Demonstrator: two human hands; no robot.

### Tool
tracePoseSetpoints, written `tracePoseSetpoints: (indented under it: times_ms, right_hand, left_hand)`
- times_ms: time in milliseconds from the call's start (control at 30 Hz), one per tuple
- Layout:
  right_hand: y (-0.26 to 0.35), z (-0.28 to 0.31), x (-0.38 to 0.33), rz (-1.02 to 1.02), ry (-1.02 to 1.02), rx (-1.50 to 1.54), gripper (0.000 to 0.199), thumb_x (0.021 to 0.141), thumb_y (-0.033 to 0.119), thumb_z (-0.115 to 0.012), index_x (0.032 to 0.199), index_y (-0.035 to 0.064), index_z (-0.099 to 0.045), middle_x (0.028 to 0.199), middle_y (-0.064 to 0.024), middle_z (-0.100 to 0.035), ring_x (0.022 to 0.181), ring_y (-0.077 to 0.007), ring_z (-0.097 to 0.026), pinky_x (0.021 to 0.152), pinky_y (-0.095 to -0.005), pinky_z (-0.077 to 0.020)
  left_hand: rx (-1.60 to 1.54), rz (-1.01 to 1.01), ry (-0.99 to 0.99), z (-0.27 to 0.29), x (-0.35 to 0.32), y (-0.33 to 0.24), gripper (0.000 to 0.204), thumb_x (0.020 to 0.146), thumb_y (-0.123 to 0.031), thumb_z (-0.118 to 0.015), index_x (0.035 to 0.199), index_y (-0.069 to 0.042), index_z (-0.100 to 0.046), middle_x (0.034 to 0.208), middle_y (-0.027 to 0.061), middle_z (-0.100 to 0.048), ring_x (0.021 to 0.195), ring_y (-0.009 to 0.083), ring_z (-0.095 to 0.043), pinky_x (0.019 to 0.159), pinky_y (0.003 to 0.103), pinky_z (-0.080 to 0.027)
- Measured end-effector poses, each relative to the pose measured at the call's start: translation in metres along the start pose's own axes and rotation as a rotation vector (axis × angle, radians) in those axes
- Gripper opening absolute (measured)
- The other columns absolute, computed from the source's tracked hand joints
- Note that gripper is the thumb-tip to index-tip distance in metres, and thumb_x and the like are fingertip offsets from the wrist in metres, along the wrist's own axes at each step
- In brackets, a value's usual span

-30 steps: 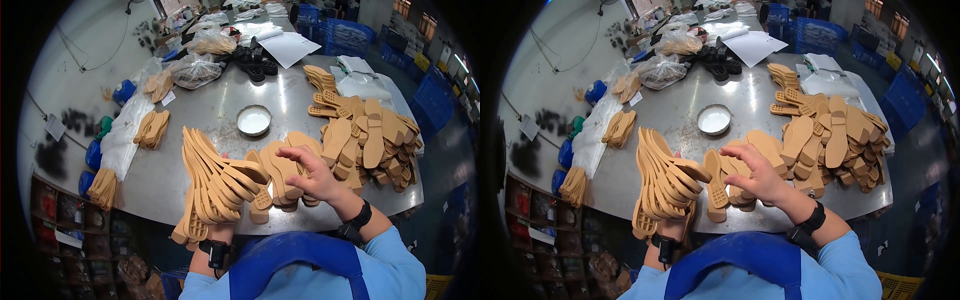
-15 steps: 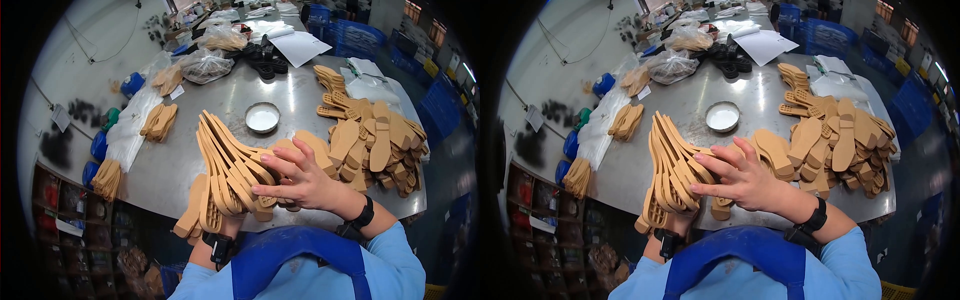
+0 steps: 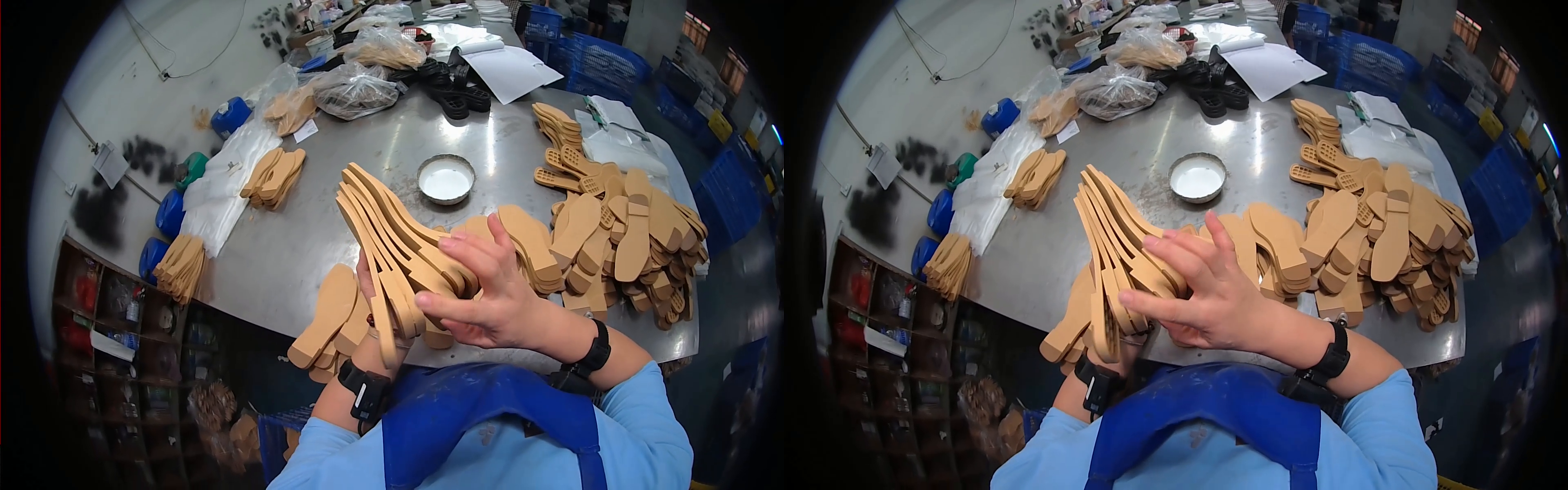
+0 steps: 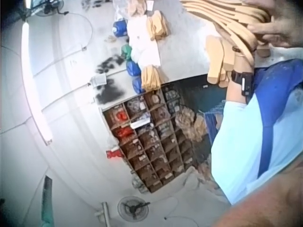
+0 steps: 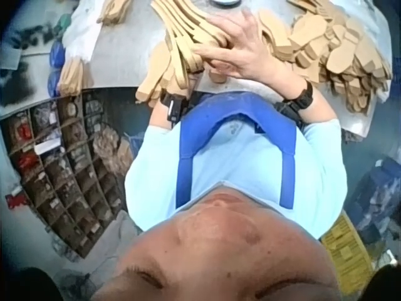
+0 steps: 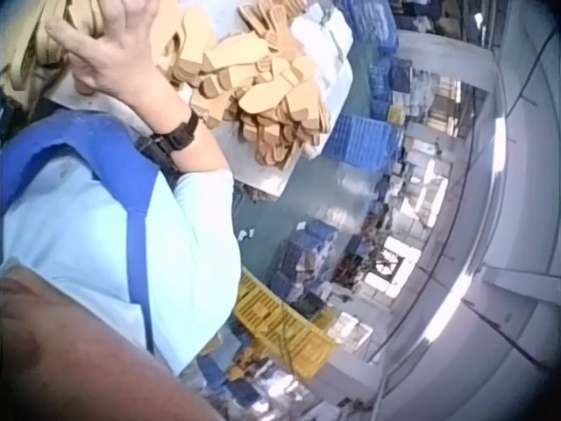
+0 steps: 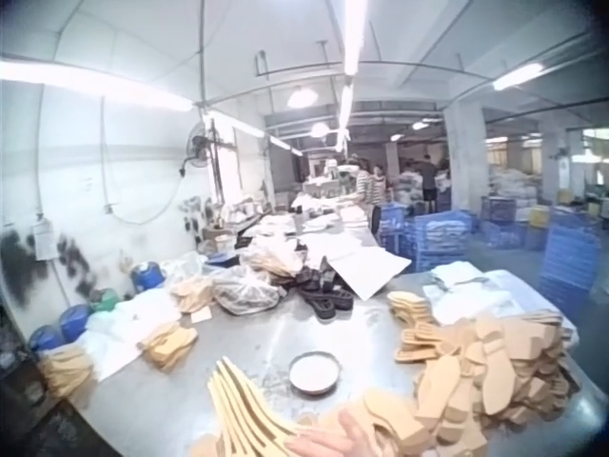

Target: Counting, marking with an applicator, and packing shoe insoles into plastic bags.

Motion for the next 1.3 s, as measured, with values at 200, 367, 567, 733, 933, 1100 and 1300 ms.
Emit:
tracePoseSetpoints:
  times_ms: [200,367,567,733,933,1100,1300]
  right_hand:
    - [0.013,-0.016,0.002,0.144,0.228,0.084,0.032,0.09,0.023,-0.059,0.121,0.0262,-0.066,0.139,-0.0136,-0.049,0.128,-0.0286,-0.046,0.115,-0.0603,-0.0106]
    - [-0.052,-0.04,-0.043,-0.45,-0.11,0.335,0.042,0.081,0.01,-0.069,0.121,0.0065,-0.06,0.129,-0.0124,-0.057,0.116,-0.0333,-0.055,0.104,-0.0437,-0.0372]
    - [-0.032,-0.163,-0.124,-0.112,0.78,-0.25,0.06,0.078,0.031,-0.071,0.132,0.0114,-0.052,0.123,-0.0087,-0.059,0.125,-0.03,-0.047,0.11,-0.0555,-0.0266]
    - [-0.044,-0.16,-0.128,-0.227,0.755,-0.058,0.034,0.083,0.013,-0.054,0.117,0.0071,-0.057,0.104,-0.0088,-0.058,0.099,-0.0263,-0.058,0.078,-0.0351,-0.0534]
    - [-0.103,-0.032,-0.124,-0.889,0.036,-0.226,0.029,0.079,0.0,-0.058,0.108,0.001,-0.056,0.105,-0.0179,-0.058,0.093,-0.0357,-0.061,0.073,-0.0416,-0.0534]
    - [-0.061,-0.037,-0.107,-0.594,0.236,-0.596,0.042,0.075,0.016,-0.071,0.113,0.0048,-0.058,0.141,-0.0203,-0.043,0.121,-0.0338,-0.048,0.102,-0.0513,-0.0383]
    - [-0.011,-0.175,-0.156,-0.243,0.742,0.097,0.069,0.074,0.033,-0.077,0.132,0.0049,-0.051,0.142,-0.0179,-0.044,0.123,-0.0343,-0.046,0.104,-0.0471,-0.0383]
  left_hand:
    - [-0.109,-0.077,0.156,0.027,0.01,-0.004,0.06,0.095,-0.056,-0.04,0.128,-0.008,-0.053,0.121,0.0123,-0.062,0.109,0.0265,-0.062,0.092,0.042,-0.053]
    - [-0.149,-0.204,0.116,0.065,0.006,-0.032,0.055,0.093,-0.049,-0.051,0.126,-0.005,-0.055,0.121,0.015,-0.063,0.11,0.0306,-0.062,0.096,0.046,-0.051]
    - [-0.085,-0.182,-0.017,0.124,-0.018,-0.053,0.056,0.094,-0.047,-0.05,0.129,-0.004,-0.052,0.123,0.0161,-0.061,0.112,0.0307,-0.061,0.097,0.046,-0.05]
    - [-0.051,-0.163,-0.03,0.141,-0.036,-0.047,0.05,0.098,-0.041,-0.045,0.132,-0.005,-0.05,0.125,0.0126,-0.06,0.113,0.0263,-0.059,0.096,0.042,-0.049]
    - [-0.029,-0.122,-0.038,0.154,-0.05,-0.047,0.056,0.097,-0.046,-0.046,0.137,-0.005,-0.047,0.129,0.0135,-0.057,0.116,0.0281,-0.057,0.099,0.043,-0.047]
    - [-0.008,-0.1,-0.038,0.155,-0.045,-0.043,0.066,0.095,-0.054,-0.046,0.142,-0.008,-0.041,0.137,0.0128,-0.05,0.123,0.0298,-0.051,0.104,0.043,-0.043]
    - [0.11,-0.136,-0.048,0.142,-0.029,-0.042,0.082,0.092,-0.072,-0.035,0.147,-0.01,-0.034,0.144,0.0101,-0.043,0.128,0.0276,-0.045,0.106,0.042,-0.041]
Point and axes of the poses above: each hand's wrist, its own x-axis towards the middle knuckle, its own z-axis out of the back of the hand, y = z × x, the point moved 5 cm from there along x, towards the middle knuckle
